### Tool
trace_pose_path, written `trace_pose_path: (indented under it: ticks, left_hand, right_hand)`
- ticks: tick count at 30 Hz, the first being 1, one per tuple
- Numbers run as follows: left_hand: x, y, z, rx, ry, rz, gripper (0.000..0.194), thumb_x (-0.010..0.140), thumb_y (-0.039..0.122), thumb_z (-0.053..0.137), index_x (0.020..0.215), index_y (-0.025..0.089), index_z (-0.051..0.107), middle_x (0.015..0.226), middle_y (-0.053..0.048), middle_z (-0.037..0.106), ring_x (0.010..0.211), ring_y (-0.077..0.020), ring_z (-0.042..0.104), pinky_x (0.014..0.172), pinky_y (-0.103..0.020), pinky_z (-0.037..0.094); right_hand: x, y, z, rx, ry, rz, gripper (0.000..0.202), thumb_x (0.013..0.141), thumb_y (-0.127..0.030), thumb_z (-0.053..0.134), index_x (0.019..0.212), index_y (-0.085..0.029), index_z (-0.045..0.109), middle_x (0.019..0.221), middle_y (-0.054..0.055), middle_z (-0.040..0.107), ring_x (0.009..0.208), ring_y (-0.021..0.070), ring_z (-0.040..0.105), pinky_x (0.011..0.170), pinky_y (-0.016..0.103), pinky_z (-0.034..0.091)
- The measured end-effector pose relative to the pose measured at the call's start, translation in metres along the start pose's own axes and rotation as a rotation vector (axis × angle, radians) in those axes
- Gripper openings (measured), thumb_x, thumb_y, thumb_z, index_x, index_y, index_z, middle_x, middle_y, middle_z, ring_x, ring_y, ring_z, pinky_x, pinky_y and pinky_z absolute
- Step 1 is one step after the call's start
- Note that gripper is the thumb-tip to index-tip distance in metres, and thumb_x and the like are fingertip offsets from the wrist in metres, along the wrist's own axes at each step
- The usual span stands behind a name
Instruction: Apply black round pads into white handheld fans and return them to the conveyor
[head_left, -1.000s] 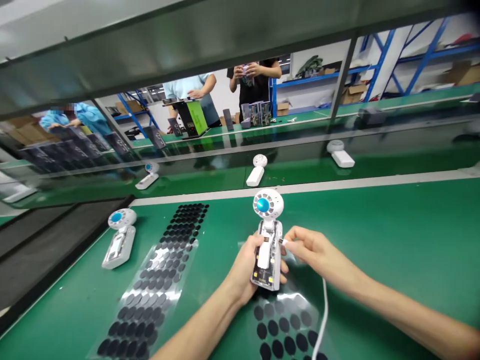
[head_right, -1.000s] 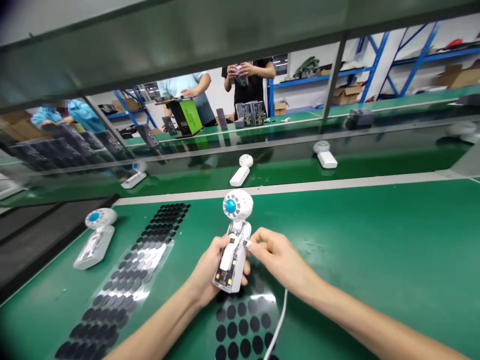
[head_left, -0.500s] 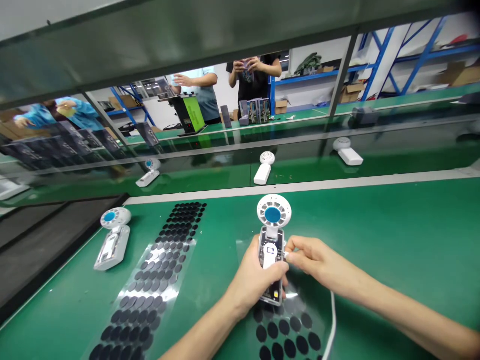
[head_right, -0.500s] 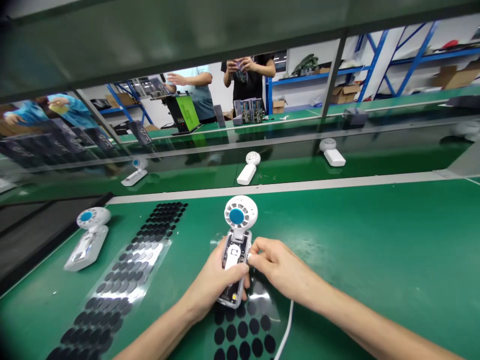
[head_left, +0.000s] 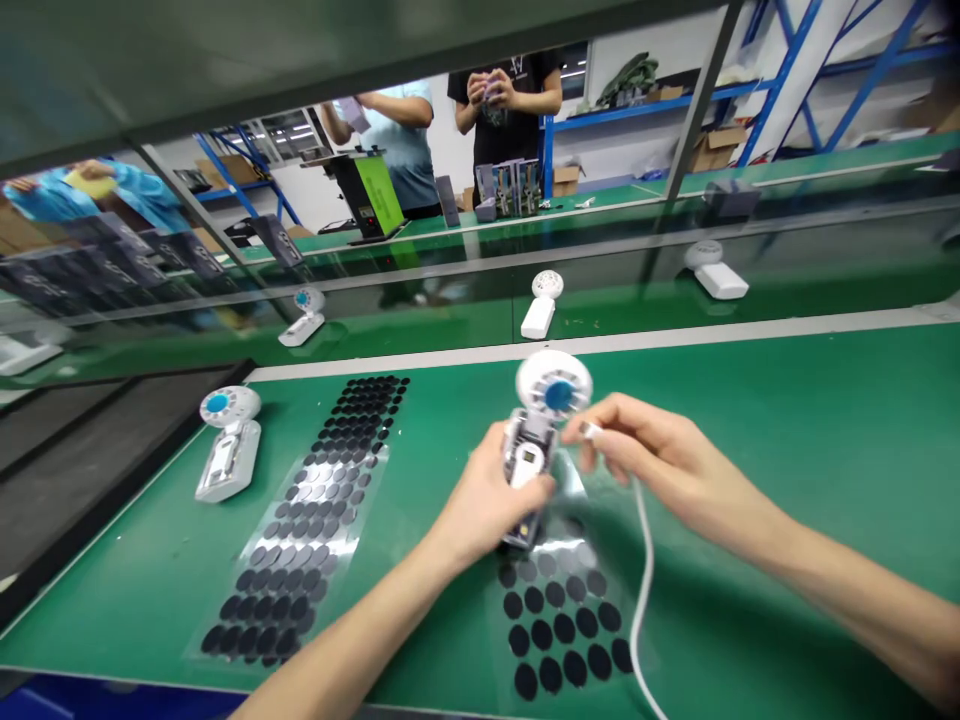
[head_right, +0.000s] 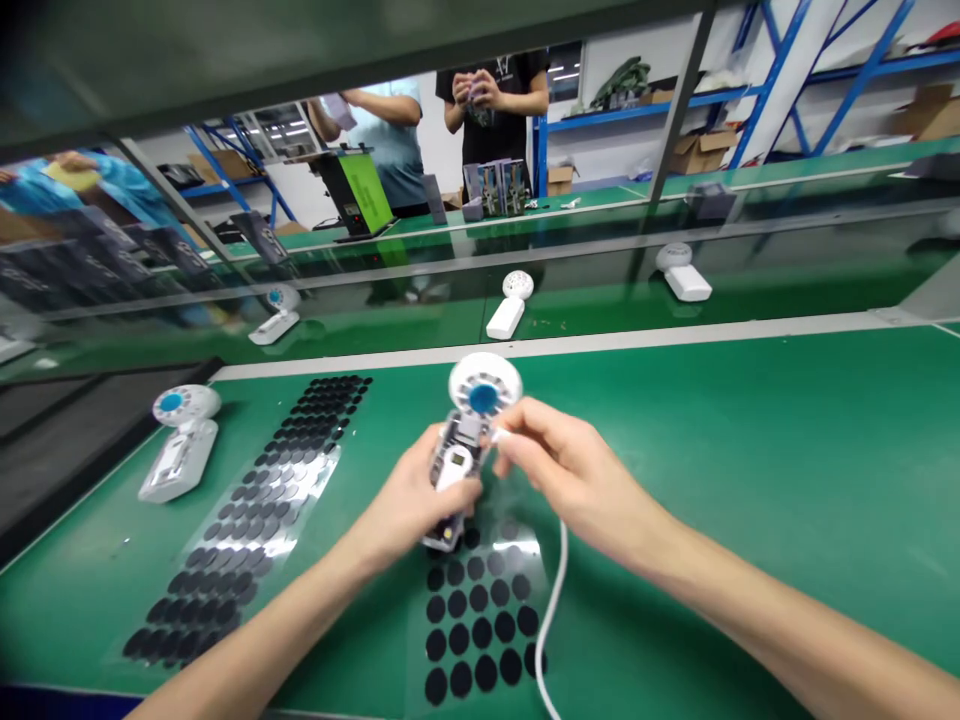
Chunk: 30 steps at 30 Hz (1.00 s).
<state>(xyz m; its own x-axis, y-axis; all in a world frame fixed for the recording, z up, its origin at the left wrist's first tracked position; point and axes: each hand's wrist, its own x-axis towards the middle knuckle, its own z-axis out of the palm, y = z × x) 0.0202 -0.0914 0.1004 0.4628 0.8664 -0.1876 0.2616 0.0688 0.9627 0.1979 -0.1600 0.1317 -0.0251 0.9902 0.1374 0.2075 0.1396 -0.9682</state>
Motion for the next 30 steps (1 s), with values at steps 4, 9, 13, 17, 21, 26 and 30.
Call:
trace_pose_path:
  ticks: [4,9,13,17,21,26,30]
  left_hand:
    - [-0.011,0.001,0.013,0.082,-0.124,0.055,0.043,0.064,0.018,0.061,0.104,0.020,0.047,0.079,0.001,0.058,0.062,-0.0127,0.056,0.058,-0.025,0.047]
    - [0.002,-0.008,0.015,-0.154,-0.031,0.013,0.036,0.067,0.025,0.061,0.098,0.019,0.043,0.071,0.003,0.057,0.051,-0.0111,0.056,0.050,-0.025,0.047]
    - [0.019,-0.021,0.011,-0.137,0.148,0.014,0.036,0.069,0.028,0.061,0.096,0.019,0.041,0.065,0.004,0.055,0.048,-0.0114,0.055,0.048,-0.024,0.046]
    - [0.023,-0.028,0.009,-0.013,0.151,0.077,0.034,0.069,0.026,0.061,0.097,0.018,0.042,0.070,0.002,0.057,0.056,-0.0129,0.058,0.058,-0.027,0.048]
    - [0.022,-0.031,0.013,0.084,0.207,0.093,0.033,0.070,0.028,0.060,0.097,0.018,0.044,0.076,0.000,0.059,0.065,-0.0151,0.060,0.065,-0.029,0.048]
    - [0.019,-0.032,0.017,0.136,0.228,0.135,0.042,0.069,0.026,0.061,0.107,0.021,0.043,0.085,-0.001,0.061,0.077,-0.0180,0.060,0.070,-0.030,0.047]
    - [0.017,-0.032,0.013,0.035,0.159,0.128,0.042,0.070,0.025,0.060,0.108,0.020,0.042,0.087,-0.001,0.060,0.075,-0.0162,0.060,0.072,-0.031,0.047]
  right_hand:
    - [0.030,0.006,-0.005,0.372,0.046,0.022,0.018,0.084,-0.037,0.055,0.079,-0.020,0.052,0.090,0.004,0.063,0.083,0.0178,0.060,0.075,0.031,0.044]
    - [0.024,0.031,-0.012,0.160,0.048,0.145,0.020,0.084,-0.037,0.053,0.074,-0.020,0.050,0.063,-0.005,0.047,0.050,0.0095,0.040,0.045,0.023,0.028]
    - [-0.005,0.042,0.010,-0.559,-0.253,0.016,0.009,0.086,-0.018,0.047,0.078,-0.020,0.050,0.069,-0.001,0.050,0.060,0.0153,0.045,0.055,0.028,0.032]
    - [-0.015,0.046,0.022,-0.908,-0.421,-0.038,0.013,0.086,-0.010,0.040,0.088,-0.019,0.049,0.086,0.005,0.054,0.066,0.0201,0.051,0.056,0.031,0.035]
    - [-0.011,0.047,0.022,-0.820,-0.442,0.006,0.013,0.085,-0.008,0.042,0.087,-0.021,0.046,0.086,0.004,0.054,0.070,0.0198,0.054,0.061,0.031,0.039]
    - [-0.018,0.040,0.025,-0.614,-0.432,0.042,0.019,0.082,-0.007,0.043,0.071,-0.022,0.040,0.076,-0.001,0.049,0.067,0.0166,0.050,0.059,0.028,0.035]
    - [-0.012,0.026,0.020,-0.268,-0.245,0.112,0.013,0.082,-0.018,0.045,0.071,-0.022,0.044,0.069,-0.003,0.048,0.065,0.0160,0.046,0.059,0.027,0.034]
